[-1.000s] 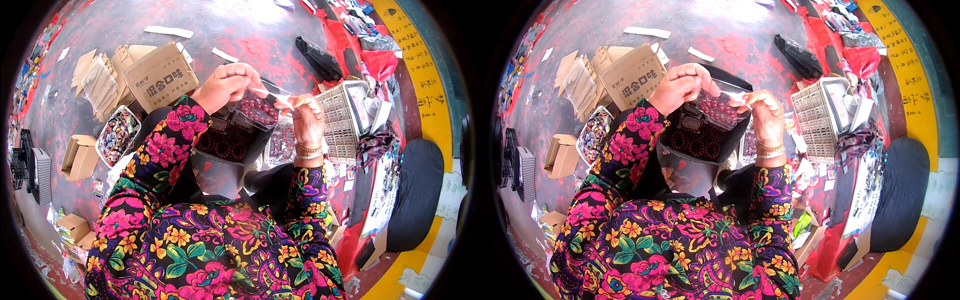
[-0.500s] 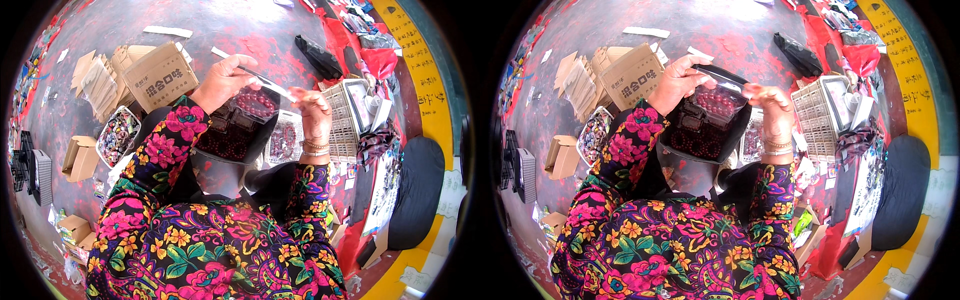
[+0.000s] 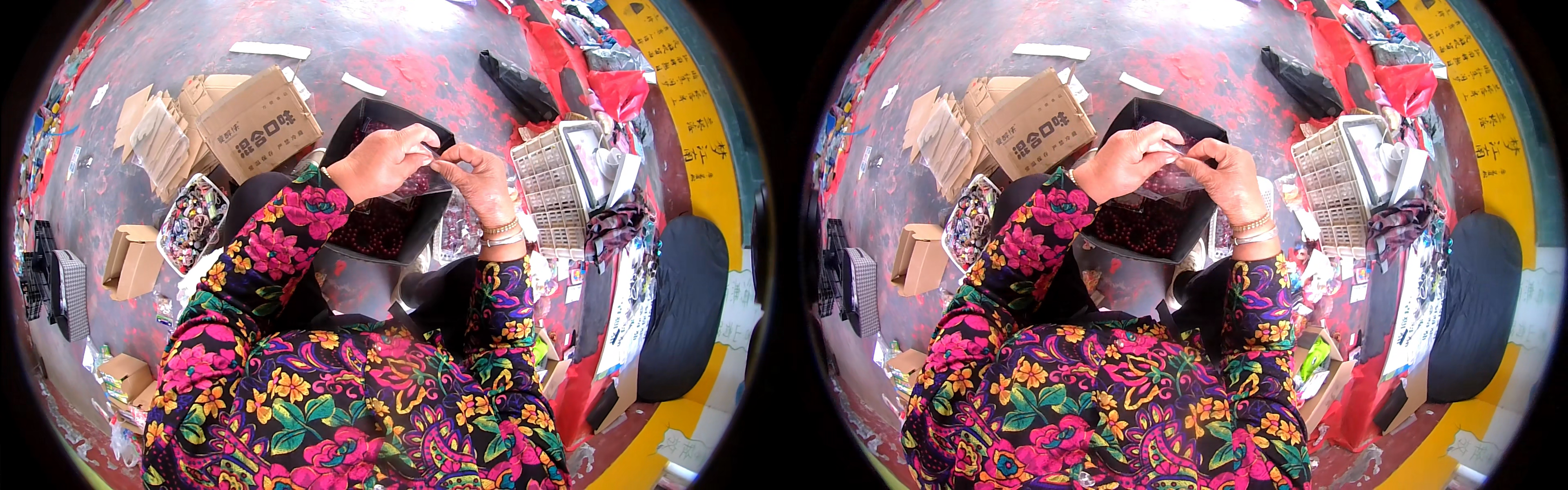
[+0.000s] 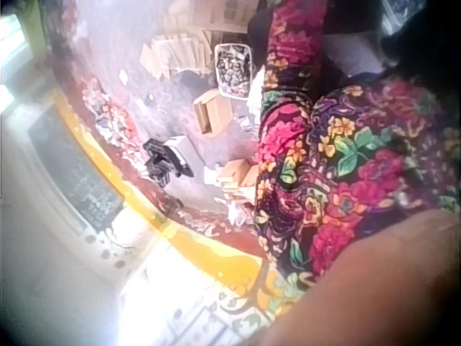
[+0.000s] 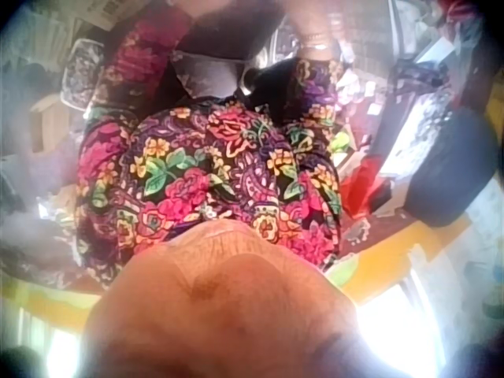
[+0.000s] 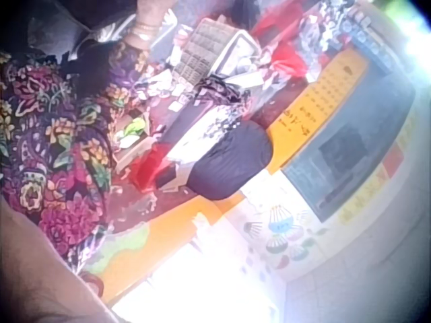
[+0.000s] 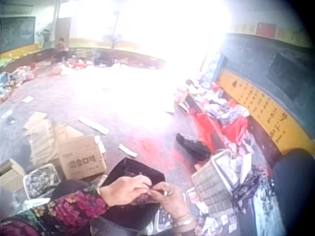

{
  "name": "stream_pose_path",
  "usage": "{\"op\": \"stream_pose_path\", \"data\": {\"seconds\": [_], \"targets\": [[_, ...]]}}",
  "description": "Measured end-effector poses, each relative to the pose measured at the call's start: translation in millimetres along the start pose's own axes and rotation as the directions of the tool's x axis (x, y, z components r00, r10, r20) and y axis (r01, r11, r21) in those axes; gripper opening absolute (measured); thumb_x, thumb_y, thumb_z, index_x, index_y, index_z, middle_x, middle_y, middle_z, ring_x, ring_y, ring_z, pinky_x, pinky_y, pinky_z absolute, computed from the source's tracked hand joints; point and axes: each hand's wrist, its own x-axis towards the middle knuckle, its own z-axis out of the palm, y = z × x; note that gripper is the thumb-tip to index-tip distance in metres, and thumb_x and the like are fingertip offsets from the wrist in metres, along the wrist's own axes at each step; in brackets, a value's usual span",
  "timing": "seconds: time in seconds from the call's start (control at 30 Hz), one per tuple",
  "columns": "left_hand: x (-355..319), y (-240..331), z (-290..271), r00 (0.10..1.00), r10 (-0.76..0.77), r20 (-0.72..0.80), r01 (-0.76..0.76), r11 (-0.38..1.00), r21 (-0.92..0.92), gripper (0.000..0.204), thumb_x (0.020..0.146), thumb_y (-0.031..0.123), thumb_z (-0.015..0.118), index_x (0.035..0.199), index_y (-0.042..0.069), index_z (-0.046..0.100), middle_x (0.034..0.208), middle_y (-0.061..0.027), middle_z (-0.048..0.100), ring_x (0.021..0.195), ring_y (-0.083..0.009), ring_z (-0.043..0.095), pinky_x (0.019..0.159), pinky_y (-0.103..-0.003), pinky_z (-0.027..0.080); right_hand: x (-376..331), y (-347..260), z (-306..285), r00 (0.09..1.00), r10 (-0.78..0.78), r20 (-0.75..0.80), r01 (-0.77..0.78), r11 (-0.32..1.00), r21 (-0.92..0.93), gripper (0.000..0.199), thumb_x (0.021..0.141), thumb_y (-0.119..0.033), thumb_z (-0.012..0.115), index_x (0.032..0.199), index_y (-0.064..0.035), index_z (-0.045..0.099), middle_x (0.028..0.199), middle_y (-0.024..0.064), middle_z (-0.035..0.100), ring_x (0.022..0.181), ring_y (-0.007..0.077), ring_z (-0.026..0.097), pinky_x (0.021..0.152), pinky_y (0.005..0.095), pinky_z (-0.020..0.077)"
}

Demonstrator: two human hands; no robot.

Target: The person sits on the floor and packs red beads from a black container into small clear plastic bags. They seal the bags and place them into a white plastic basket, repeating the process throughout the video.

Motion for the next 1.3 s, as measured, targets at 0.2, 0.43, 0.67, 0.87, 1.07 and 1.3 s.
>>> {"op": "stream_pose_path", "data": {"seconds": [0.2, 0.43, 0.67, 0.87, 1.07, 1.3], "targets": [[1.8, -4.9, -0.1, 0.997, -0.064, 0.038, 0.07, 0.982, -0.175, 0.02, 0.085, 0.004, 0.057, 0.105, 0.0, 0.055, 0.087, -0.0054, 0.063, 0.081, -0.0077, 0.058, 0.07, -0.023, 0.047, -0.4, -0.6, 0.9, 0.976, -0.202, -0.08, 0.192, 0.974, -0.117, 0.011, 0.071, -0.005, 0.071, 0.074, -0.0043, 0.061, 0.064, 0.0022, 0.056, 0.06, 0.0111, 0.051, 0.057, 0.0256, 0.0424], [3.9, -5.2, -5.7, 1.0, 0.002, -0.001, -0.002, 0.997, 0.071, 0.01, 0.084, 0.009, 0.06, 0.088, 0.001, 0.064, 0.081, -0.0079, 0.065, 0.076, -0.0124, 0.061, 0.069, -0.024, 0.048, -0.7, -5.2, 5.3, 0.958, -0.275, -0.086, 0.259, 0.953, -0.158, 0.011, 0.07, -0.005, 0.072, 0.074, -0.005, 0.062, 0.066, 0.0056, 0.06, 0.061, 0.0149, 0.056, 0.059, 0.0272, 0.0445], [4.1, -6.2, -12.9, 0.998, -0.034, -0.047, 0.026, 0.984, -0.174, 0.01, 0.086, 0.006, 0.058, 0.089, -0.002, 0.064, 0.081, -0.0076, 0.066, 0.076, -0.0121, 0.062, 0.07, -0.024, 0.05, -3.8, 0.3, -12.0, 0.992, -0.12, -0.051, 0.111, 0.983, -0.143, 0.007, 0.072, -0.007, 0.071, 0.078, -0.0045, 0.067, 0.067, 0.0044, 0.061, 0.062, 0.0118, 0.055, 0.059, 0.0258, 0.0435], [5.2, -6.5, -19.5, 0.999, -0.016, -0.034, 0.006, 0.957, -0.289, 0.012, 0.089, 0.006, 0.055, 0.092, -0.004, 0.061, 0.084, -0.0086, 0.065, 0.081, -0.0138, 0.063, 0.073, -0.024, 0.05, -10.0, 0.3, -25.9, 0.997, -0.04, -0.068, 0.041, 0.999, 0.016, 0.005, 0.075, -0.005, 0.07, 0.079, -0.0021, 0.067, 0.069, 0.0011, 0.062, 0.067, 0.0081, 0.053, 0.062, 0.0227, 0.0418], [6.2, -4.6, -23.9, 0.999, 0.025, -0.031, -0.033, 0.959, -0.281, 0.016, 0.092, 0.008, 0.05, 0.093, -0.005, 0.059, 0.086, -0.0096, 0.065, 0.083, -0.0155, 0.063, 0.076, -0.026, 0.05, -13.6, 0.2, -34.5, 0.995, -0.018, -0.101, 0.033, 0.989, 0.145, 0.003, 0.078, -0.002, 0.066, 0.08, -0.0002, 0.067, 0.075, 0.0027, 0.065, 0.072, 0.0082, 0.056, 0.066, 0.0215, 0.0441], [6.2, -7.3, -23.8, 0.995, 0.067, -0.069, -0.088, 0.925, -0.37, 0.017, 0.093, 0.008, 0.046, 0.095, -0.005, 0.058, 0.087, -0.0109, 0.065, 0.083, -0.0166, 0.064, 0.076, -0.026, 0.05, -10.7, 4.5, -36.0, 0.988, -0.126, -0.089, 0.142, 0.968, 0.209, 0.008, 0.081, -0.003, 0.062, 0.088, 0.0004, 0.066, 0.08, 0.0051, 0.066, 0.078, 0.011, 0.059, 0.074, 0.0238, 0.0458]]}}
